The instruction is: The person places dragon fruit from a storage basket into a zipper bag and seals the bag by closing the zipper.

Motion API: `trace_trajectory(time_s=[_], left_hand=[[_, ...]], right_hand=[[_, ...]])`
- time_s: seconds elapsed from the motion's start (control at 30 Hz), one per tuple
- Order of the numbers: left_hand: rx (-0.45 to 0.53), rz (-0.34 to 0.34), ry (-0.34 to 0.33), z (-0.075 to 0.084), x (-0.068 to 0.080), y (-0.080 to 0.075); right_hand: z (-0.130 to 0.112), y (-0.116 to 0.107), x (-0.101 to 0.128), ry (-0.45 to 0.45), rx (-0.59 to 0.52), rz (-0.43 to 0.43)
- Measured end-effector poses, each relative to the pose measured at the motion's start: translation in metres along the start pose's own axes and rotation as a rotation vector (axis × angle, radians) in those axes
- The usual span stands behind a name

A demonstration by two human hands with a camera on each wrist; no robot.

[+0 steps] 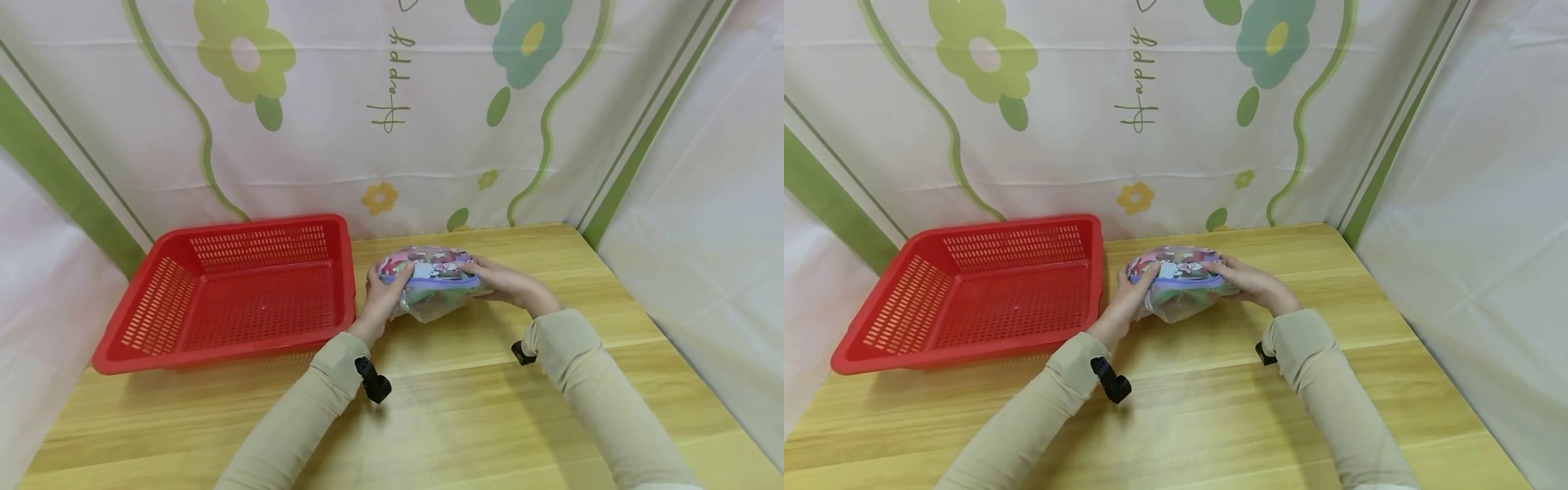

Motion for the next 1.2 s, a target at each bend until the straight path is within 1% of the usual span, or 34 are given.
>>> trace_trajectory(time_s=[0.07, 0.13, 0.23, 0.3, 0.37, 0.53, 0.67, 0.83, 1.0, 1.13, 1.2], left_hand=[[-0.060, -0.011, -0.001, 0.001, 0.002, 0.000], [-0.105, -0.038, -0.012, 0.002, 0.004, 0.001], [-0.122, -0.090, -0.043, 0.002, 0.009, 0.002], [-0.118, -0.107, -0.053, 0.002, 0.010, 0.004], [-0.142, -0.088, -0.061, 0.002, 0.011, 0.004], [-0.208, 0.010, -0.062, 0.002, 0.014, 0.002], [-0.188, 0.033, -0.030, 0.003, 0.014, 0.004], [-0.157, 0.026, 0.012, 0.002, 0.011, 0.009], [-0.135, 0.030, 0.087, 0.004, 0.005, 0.015], [-0.127, 0.053, 0.138, 0.007, 0.000, 0.018], [-0.124, 0.064, 0.160, 0.008, -0.003, 0.020]], right_hand=[[0.001, 0.000, 0.000, -0.001, 0.013, -0.006], [0.001, 0.001, 0.000, 0.002, 0.016, -0.007], [0.002, 0.001, -0.001, 0.005, 0.025, -0.005], [0.003, 0.001, -0.001, 0.007, 0.034, -0.004], [0.003, 0.001, 0.000, 0.005, 0.046, -0.005], [0.000, 0.005, 0.001, -0.018, 0.105, -0.020], [-0.003, 0.006, 0.002, -0.042, 0.134, -0.039], [-0.008, 0.007, 0.004, -0.102, 0.140, -0.036], [-0.010, 0.003, 0.002, -0.159, 0.169, 0.031], [-0.007, -0.002, -0.001, -0.168, 0.169, 0.091], [-0.005, -0.005, -0.002, -0.173, 0.148, 0.115]])
Point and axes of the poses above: each hand's wrist, its own x-axis away from the middle knuckle, its own y-axis out of the palm, z = x × y, the point moved 8 cm from there along -x, towards the middle knuckle, and after that the axes turned 10 degrees about -y, right-handed, at the moved point
